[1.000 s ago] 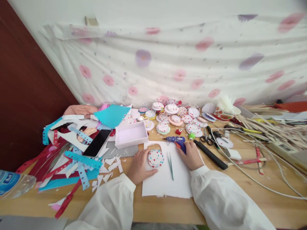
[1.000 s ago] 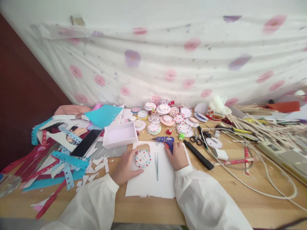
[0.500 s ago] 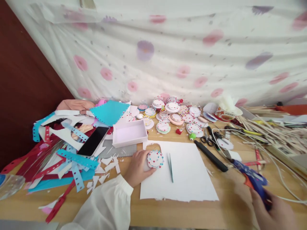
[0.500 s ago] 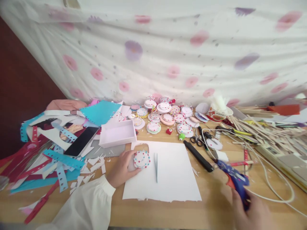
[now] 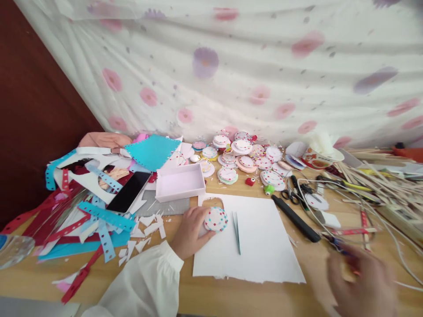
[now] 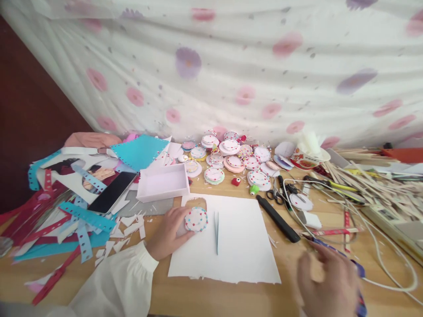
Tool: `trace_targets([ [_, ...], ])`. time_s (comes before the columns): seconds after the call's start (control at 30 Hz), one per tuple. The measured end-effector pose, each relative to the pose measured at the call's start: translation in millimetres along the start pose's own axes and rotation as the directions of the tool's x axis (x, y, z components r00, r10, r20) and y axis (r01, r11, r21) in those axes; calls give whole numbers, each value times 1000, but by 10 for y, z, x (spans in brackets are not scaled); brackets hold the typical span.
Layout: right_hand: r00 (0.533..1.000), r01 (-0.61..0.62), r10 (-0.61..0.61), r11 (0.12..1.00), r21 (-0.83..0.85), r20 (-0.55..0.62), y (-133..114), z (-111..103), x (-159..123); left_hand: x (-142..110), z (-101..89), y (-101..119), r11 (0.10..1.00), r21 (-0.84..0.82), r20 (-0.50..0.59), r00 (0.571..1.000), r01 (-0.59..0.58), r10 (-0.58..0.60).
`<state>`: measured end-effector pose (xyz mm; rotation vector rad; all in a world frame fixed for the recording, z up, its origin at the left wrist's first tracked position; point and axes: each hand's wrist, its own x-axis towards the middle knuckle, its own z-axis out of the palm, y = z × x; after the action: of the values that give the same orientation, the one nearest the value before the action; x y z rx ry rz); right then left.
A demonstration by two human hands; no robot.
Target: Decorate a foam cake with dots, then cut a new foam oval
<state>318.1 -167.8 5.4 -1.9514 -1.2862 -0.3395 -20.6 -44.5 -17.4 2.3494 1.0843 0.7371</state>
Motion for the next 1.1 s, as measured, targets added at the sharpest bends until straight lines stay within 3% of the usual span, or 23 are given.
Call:
trace_targets([
  [0.07,962,197,-233,954,228,141,-385,185,36,9,-12,7,1000,-2,0,1000,-7,7],
  [0.13,900,256,-368,879,402,233,-744,423,73,17,-21,16,1000,-5,3,1000,-8,8],
  [0.2,801,305,-507,804,510,319,-1053,669,112,19,-23,22,1000,-5,9,1000,-7,7],
  [0.3,683,382,-655,697,607,323,-1361,982,132,9,-11,25,1000,-1,10,1000,-3,3],
  [0.33,665,392,-675,679,621,319,-1413,1064,121,7,-9,26,1000,-1,2,1000,4,-4],
  [0.4,666,387,-681,666,638,306,-1448,1193,79,17,-11,35,1000,-5,-12,1000,23,-23],
  [0.5,705,338,-652,655,676,279,-1400,1293,7,86,-29,62,999,-10,-6,999,50,-50],
  [0.7,781,161,-552,630,759,292,-1358,1263,1,294,12,87,996,55,58,995,77,-80],
  [0.9,761,135,-574,595,792,302,-1341,1239,24,279,49,-5,995,-33,38,995,99,-97],
  [1.0,756,187,-586,620,762,292,-1334,1242,22,265,39,-30,989,-98,-6,993,114,-115],
  [1.1,716,247,-624,645,723,313,-1349,1258,9,266,43,-25,982,-129,-51,988,136,-144],
])
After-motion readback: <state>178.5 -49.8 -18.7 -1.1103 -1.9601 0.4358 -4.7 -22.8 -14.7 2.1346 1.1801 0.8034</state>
